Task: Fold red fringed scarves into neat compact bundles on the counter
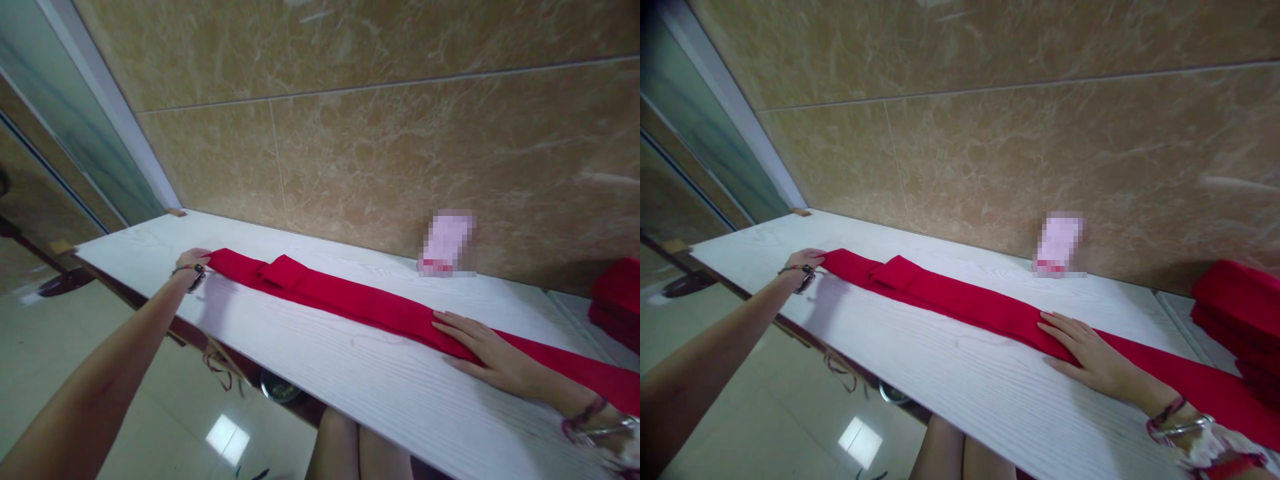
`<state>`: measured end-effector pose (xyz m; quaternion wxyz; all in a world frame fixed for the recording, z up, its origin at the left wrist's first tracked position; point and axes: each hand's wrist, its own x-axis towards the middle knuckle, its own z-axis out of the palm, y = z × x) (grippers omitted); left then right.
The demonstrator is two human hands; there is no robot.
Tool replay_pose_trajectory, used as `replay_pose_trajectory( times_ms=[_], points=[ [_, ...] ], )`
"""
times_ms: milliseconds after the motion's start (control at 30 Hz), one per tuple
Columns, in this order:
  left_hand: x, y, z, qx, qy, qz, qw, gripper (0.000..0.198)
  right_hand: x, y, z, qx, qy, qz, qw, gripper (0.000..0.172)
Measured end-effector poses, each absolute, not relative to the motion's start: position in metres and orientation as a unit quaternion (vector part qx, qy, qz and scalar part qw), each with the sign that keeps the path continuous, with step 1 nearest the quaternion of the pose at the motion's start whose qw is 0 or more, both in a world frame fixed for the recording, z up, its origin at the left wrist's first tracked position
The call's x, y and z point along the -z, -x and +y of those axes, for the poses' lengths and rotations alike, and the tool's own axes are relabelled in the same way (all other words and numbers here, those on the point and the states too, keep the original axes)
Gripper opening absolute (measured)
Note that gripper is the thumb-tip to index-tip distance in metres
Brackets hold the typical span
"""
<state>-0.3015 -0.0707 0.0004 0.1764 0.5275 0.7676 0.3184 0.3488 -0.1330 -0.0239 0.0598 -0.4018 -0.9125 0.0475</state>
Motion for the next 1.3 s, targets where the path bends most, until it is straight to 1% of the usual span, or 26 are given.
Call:
replay_pose_trajectory(
  times_ms=[67, 167, 200, 267, 300, 367, 433, 500, 567, 633, 667, 767, 833, 967, 1167, 1300],
  points=[
    [0.005, 0.297, -0.069, -0.290, -0.488, 0.813, 0.132, 0.041, 0.021, -0.341, -0.129, -0.039, 0.399, -0.915, 0.054, 0.057],
    [0.006, 0.281, -0.068, -0.226, -0.472, 0.851, 0.046, 0.052, 0.013, -0.311, -0.122, -0.031, 0.361, -0.930, 0.057, 0.059],
    [0.006, 0.274, -0.068, -0.203, -0.484, 0.851, 0.014, 0.055, 0.011, -0.298, -0.120, -0.035, 0.343, -0.937, 0.060, 0.059],
    [0.004, 0.260, -0.069, -0.162, -0.541, 0.824, -0.027, 0.055, 0.008, -0.273, -0.115, -0.050, 0.313, -0.946, 0.064, 0.057],
    [0.004, 0.253, -0.070, -0.143, -0.583, 0.800, -0.026, 0.054, 0.008, -0.263, -0.113, -0.060, 0.306, -0.948, 0.064, 0.054],
    [0.006, 0.243, -0.074, -0.099, -0.678, 0.728, 0.009, 0.053, 0.011, -0.250, -0.109, -0.082, 0.305, -0.947, 0.065, 0.049],
    [0.009, 0.235, -0.078, -0.064, -0.749, 0.659, 0.037, 0.058, 0.014, -0.248, -0.107, -0.106, 0.310, -0.942, 0.069, 0.046],
    [0.011, 0.230, -0.081, -0.054, -0.790, 0.610, 0.036, 0.062, 0.018, -0.253, -0.105, -0.130, 0.315, -0.937, 0.075, 0.045],
    [0.013, 0.228, -0.080, -0.057, -0.804, 0.591, 0.028, 0.054, 0.020, -0.258, -0.103, -0.151, 0.312, -0.935, 0.078, 0.045],
    [0.012, 0.228, -0.077, -0.049, -0.801, 0.596, 0.022, 0.047, 0.020, -0.263, -0.102, -0.171, 0.302, -0.934, 0.083, 0.045],
    [0.012, 0.228, -0.074, -0.040, -0.794, 0.606, 0.018, 0.048, 0.020, -0.264, -0.102, -0.179, 0.297, -0.934, 0.086, 0.046],
    [0.009, 0.227, -0.069, -0.006, -0.777, 0.629, 0.011, 0.054, 0.020, -0.266, -0.100, -0.195, 0.295, -0.931, 0.093, 0.053],
    [0.007, 0.225, -0.067, 0.013, -0.788, 0.616, 0.012, 0.058, 0.020, -0.266, -0.100, -0.199, 0.299, -0.929, 0.092, 0.055],
    [0.001, 0.234, -0.062, 0.033, -0.793, 0.608, -0.009, 0.058, 0.020, -0.265, -0.101, -0.192, 0.301, -0.930, 0.086, 0.051],
    [-0.013, 0.271, -0.066, 0.040, -0.703, 0.703, -0.099, 0.055, 0.023, -0.263, -0.104, -0.166, 0.306, -0.933, 0.095, 0.047],
    [-0.010, 0.267, -0.073, 0.049, -0.713, 0.693, -0.091, 0.053, 0.027, -0.265, -0.101, -0.146, 0.308, -0.936, 0.086, 0.045]
  ],
)
